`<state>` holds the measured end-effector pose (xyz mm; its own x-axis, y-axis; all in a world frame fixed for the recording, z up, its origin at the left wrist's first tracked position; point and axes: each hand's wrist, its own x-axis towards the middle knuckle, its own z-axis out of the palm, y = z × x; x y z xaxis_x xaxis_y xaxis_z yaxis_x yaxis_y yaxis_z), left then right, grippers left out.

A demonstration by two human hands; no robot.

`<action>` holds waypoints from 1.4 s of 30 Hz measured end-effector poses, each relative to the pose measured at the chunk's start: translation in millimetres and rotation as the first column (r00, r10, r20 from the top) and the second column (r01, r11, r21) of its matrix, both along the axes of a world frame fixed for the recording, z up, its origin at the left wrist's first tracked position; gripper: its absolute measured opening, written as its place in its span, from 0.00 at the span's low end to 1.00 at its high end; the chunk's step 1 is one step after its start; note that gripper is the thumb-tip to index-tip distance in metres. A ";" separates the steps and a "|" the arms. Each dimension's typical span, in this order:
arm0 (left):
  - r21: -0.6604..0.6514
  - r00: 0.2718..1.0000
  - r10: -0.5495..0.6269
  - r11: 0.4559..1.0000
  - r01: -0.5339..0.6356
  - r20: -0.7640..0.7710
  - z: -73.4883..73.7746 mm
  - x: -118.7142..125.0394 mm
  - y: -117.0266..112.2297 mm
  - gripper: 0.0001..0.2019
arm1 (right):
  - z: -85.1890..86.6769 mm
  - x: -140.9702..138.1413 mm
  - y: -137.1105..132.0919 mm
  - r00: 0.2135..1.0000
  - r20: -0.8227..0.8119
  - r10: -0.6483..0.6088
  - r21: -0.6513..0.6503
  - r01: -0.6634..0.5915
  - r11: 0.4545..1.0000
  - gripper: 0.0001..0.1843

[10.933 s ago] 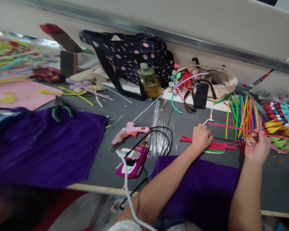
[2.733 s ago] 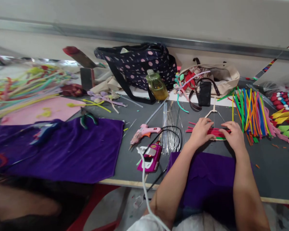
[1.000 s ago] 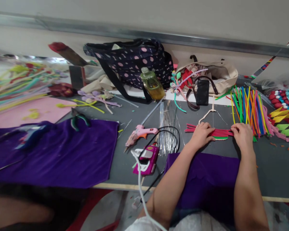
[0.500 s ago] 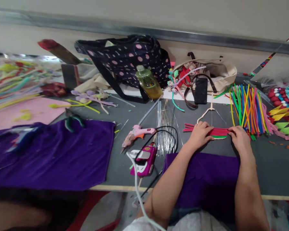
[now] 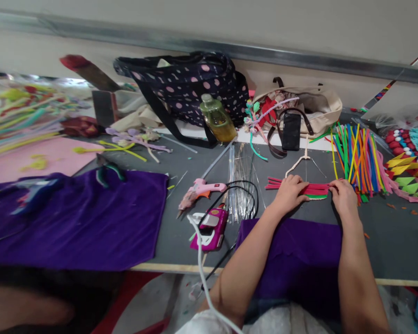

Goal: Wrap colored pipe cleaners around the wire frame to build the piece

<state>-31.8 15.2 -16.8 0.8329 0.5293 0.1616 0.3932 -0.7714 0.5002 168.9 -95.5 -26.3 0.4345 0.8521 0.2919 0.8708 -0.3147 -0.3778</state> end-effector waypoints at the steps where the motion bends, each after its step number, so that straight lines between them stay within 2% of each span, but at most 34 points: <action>1: -0.002 1.000 0.001 1.000 -0.001 0.000 -0.1 0.0 0.0 0.26 | 1.2 -1.5 -0.7 1.000 0.015 0.001 0.006 -0.001 1.000 0.13; 4: -0.001 1.000 0.002 1.000 -0.002 0.001 -0.6 -0.7 -0.2 0.26 | 4.2 -11.7 -4.7 0.997 0.066 0.037 0.056 -0.041 0.998 0.16; 6: 0.006 1.000 0.001 1.000 -0.001 -0.002 -0.8 -1.4 -0.4 0.26 | 3.0 -23.5 -8.2 0.988 0.096 0.118 0.046 -0.122 0.991 0.19; 9: 0.027 1.000 -0.003 1.000 0.003 0.002 -0.9 -1.4 -0.8 0.25 | -4.9 -42.0 -13.6 0.961 0.135 0.241 -0.097 -0.229 0.969 0.28; 11: 0.034 1.000 -0.006 0.999 0.006 0.005 -0.8 -1.0 -1.0 0.24 | -11.9 -49.8 -16.9 0.957 0.135 0.258 -0.176 -0.234 0.956 0.33; 14: 0.030 1.000 -0.007 1.000 0.007 0.002 -0.2 -2.6 -2.3 0.23 | -19.0 -52.2 -20.3 0.959 0.128 0.254 -0.225 -0.222 0.949 0.37; 17: 0.060 1.000 0.001 0.998 -0.001 0.000 0.4 -10.8 -6.3 0.23 | -18.2 -50.7 -21.5 0.957 0.150 0.250 -0.219 -0.215 0.952 0.37; 21: 0.161 0.998 0.043 0.986 -0.035 -0.044 -1.2 -26.9 -14.2 0.25 | -9.4 -54.9 -16.6 0.939 0.207 0.275 -0.169 -0.242 0.955 0.37; 27: 0.205 0.989 0.067 0.978 -0.040 -0.128 -9.9 -31.9 -20.7 0.27 | -9.3 -66.2 -4.5 0.907 0.180 0.380 -0.198 -0.345 0.917 0.37; 31: 0.233 0.984 0.100 0.970 -0.064 -0.148 -11.9 -31.5 -22.0 0.28 | -17.3 -67.8 -6.2 0.922 0.161 0.351 -0.206 -0.317 0.926 0.38; 36: 0.245 0.968 0.199 0.957 -0.158 -0.152 -10.1 -38.3 -21.7 0.32 | -20.0 -69.4 -9.0 0.945 0.154 0.288 -0.170 -0.262 0.950 0.39; 42: 0.266 0.961 0.246 0.941 -0.207 -0.123 -7.7 -39.4 -20.3 0.23 | -9.8 -73.6 -5.4 0.913 0.182 0.365 -0.156 -0.340 0.927 0.37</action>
<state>-71.2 -5.1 -24.5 0.7204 0.6662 0.1930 0.6285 -0.7447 0.2248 95.3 -100.8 -36.1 0.0411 0.9724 0.2299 0.9873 -0.0041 -0.1590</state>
